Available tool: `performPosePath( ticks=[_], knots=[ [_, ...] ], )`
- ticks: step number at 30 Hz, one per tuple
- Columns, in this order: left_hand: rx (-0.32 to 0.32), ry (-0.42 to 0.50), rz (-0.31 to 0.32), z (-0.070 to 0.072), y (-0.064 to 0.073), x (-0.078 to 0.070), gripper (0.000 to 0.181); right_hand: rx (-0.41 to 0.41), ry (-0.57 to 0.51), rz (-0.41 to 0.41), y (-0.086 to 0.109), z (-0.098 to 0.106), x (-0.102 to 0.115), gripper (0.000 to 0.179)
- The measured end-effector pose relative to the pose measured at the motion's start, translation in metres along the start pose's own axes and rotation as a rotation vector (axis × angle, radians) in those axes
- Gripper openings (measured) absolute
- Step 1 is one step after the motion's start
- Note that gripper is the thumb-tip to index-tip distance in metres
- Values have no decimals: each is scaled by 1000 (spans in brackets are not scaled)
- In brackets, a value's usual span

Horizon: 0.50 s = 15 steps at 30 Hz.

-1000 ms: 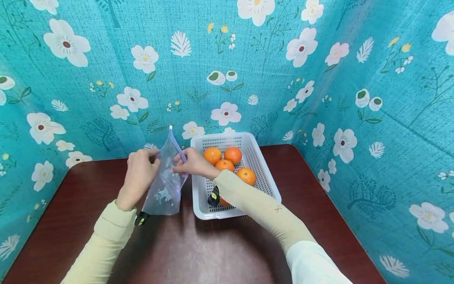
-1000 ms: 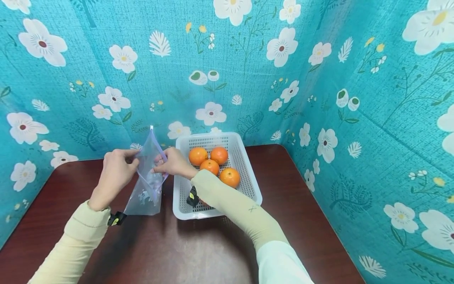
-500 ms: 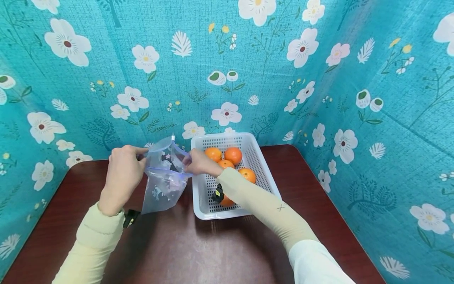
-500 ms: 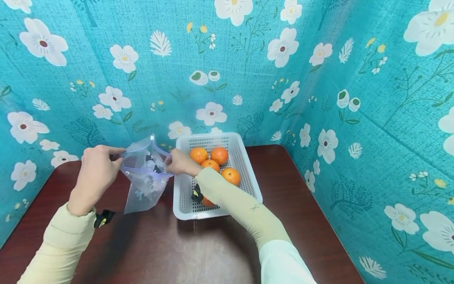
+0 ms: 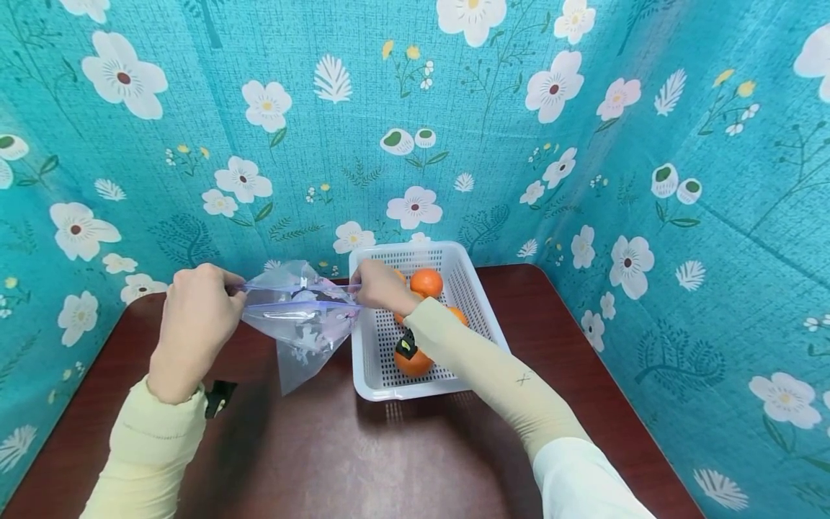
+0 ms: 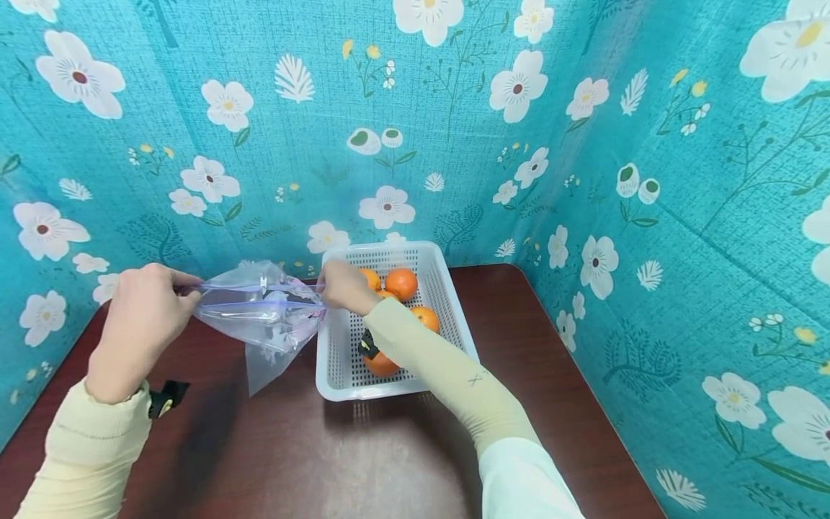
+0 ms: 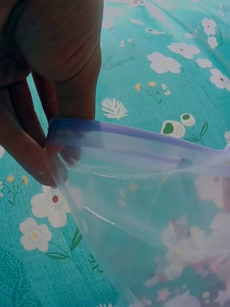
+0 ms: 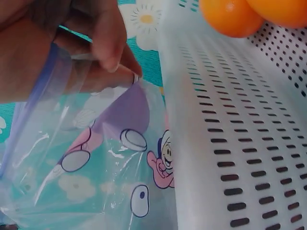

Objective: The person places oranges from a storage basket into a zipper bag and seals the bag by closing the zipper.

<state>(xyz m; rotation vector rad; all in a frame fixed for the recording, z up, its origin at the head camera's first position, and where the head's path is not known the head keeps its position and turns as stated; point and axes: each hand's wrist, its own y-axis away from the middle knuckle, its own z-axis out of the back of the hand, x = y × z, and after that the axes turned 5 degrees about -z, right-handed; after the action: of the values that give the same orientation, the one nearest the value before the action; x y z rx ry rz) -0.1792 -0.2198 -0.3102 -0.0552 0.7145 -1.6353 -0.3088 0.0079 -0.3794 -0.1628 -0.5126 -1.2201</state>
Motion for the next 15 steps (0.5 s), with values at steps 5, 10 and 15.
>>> performPosePath(
  ticks=[5,10,15],
  knots=[
    [-30,1,-9,-1,3,-6,17,7,52,4,3,4,0,18],
    [-118,55,-85,-7,2,-11,17,83,-104,147,3,0,-5,15],
    [-170,95,-160,-18,1,-13,16,267,-431,202,5,-4,-8,24]
  ],
)
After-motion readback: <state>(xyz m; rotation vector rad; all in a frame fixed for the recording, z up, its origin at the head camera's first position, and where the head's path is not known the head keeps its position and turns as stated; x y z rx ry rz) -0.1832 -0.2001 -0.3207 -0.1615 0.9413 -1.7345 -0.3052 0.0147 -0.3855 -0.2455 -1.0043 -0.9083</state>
